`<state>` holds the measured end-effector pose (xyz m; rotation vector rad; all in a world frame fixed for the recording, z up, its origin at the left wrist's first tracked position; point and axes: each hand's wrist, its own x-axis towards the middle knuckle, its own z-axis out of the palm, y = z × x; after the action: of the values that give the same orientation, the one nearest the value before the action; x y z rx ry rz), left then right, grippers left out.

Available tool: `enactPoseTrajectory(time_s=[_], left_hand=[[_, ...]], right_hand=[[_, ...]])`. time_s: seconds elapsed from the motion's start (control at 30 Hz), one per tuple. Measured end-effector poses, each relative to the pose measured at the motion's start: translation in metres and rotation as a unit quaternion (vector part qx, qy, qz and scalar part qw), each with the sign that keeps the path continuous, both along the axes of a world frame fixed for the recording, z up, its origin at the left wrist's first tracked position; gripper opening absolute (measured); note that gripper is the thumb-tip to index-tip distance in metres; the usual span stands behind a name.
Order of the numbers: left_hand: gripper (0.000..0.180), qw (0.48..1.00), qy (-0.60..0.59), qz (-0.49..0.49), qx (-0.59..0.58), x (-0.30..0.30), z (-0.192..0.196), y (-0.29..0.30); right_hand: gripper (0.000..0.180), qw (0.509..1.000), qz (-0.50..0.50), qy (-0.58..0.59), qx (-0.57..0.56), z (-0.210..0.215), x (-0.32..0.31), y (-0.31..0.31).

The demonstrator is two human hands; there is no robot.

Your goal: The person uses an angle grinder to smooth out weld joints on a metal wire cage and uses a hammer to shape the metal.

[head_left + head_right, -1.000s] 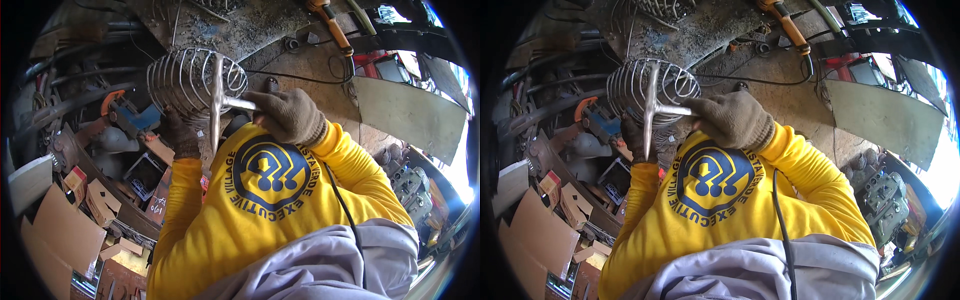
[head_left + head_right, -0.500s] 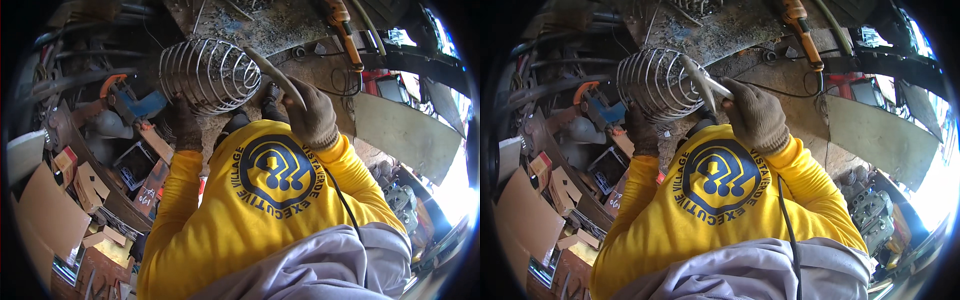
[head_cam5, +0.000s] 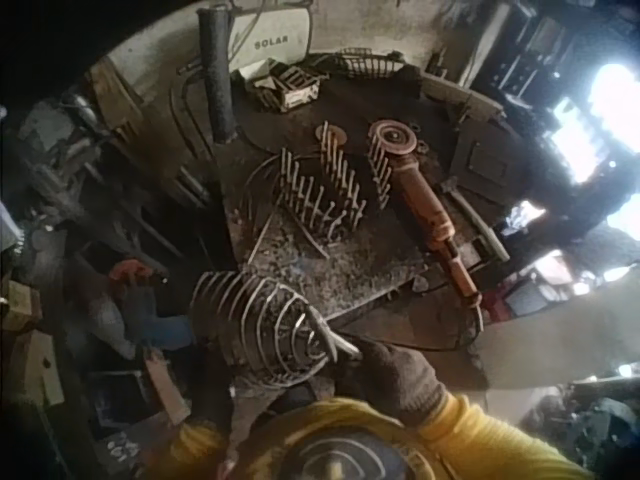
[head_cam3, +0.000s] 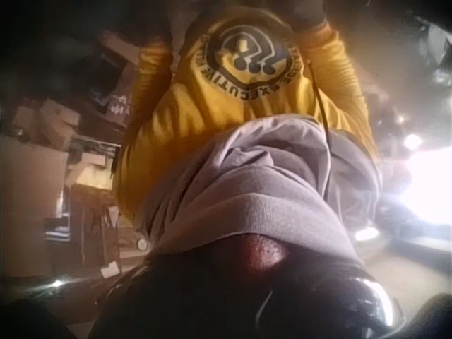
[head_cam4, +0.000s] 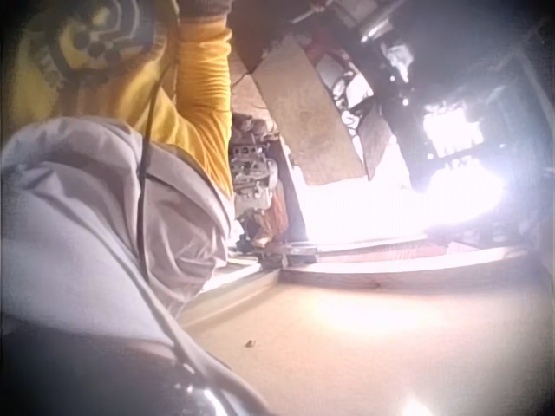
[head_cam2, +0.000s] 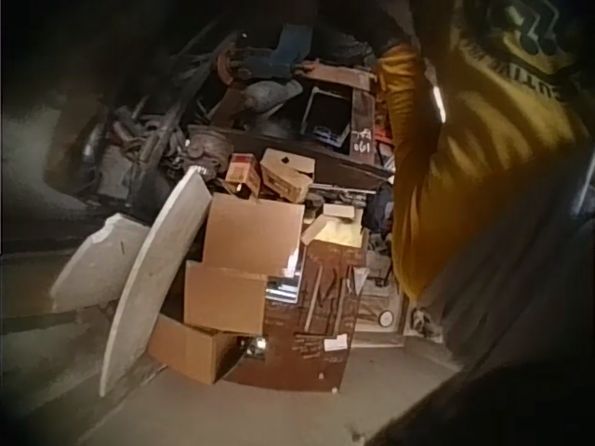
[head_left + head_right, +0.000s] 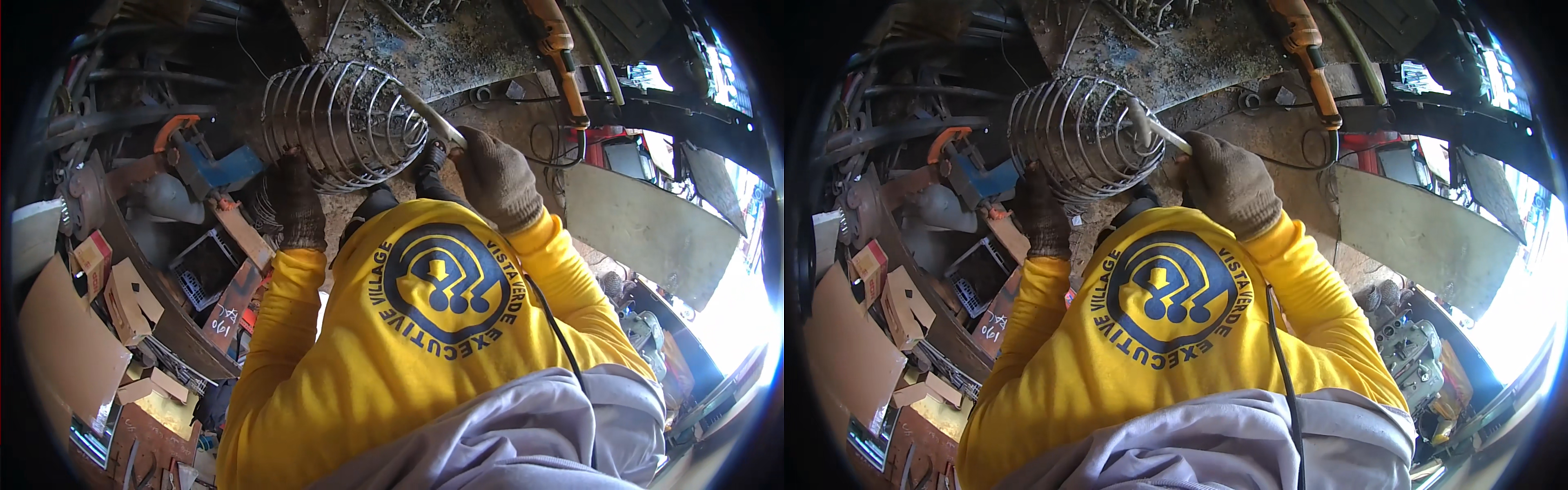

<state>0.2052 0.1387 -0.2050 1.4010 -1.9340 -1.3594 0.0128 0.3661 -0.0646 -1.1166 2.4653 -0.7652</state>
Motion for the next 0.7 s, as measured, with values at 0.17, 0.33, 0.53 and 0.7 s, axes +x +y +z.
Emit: enactPoseTrajectory(time_s=[0.17, 0.33, 0.53, 0.7], left_hand=[[0.052, 0.979, 0.008, -0.035, -0.2, -0.005, 0.0, -0.001], [0.046, 0.999, -0.016, 0.003, 0.038, -0.01, 0.029, 0.004], [0.052, 0.987, -0.06, -0.027, -0.148, -0.007, 0.013, 0.002], [0.056, 0.993, -0.064, -0.047, -0.09, -0.014, 0.033, 0.005]], right_hand=[[0.03, 0.997, -0.028, -0.028, -0.069, 0.024, -0.001, -0.002], [0.033, 0.999, 0.012, 0.013, -0.031, 0.014, -0.003, -0.002], [0.032, 0.991, 0.02, 0.049, -0.126, 0.019, -0.002, 0.001], [0.035, 0.999, -0.024, 0.029, 0.024, 0.002, -0.011, 0.003]])
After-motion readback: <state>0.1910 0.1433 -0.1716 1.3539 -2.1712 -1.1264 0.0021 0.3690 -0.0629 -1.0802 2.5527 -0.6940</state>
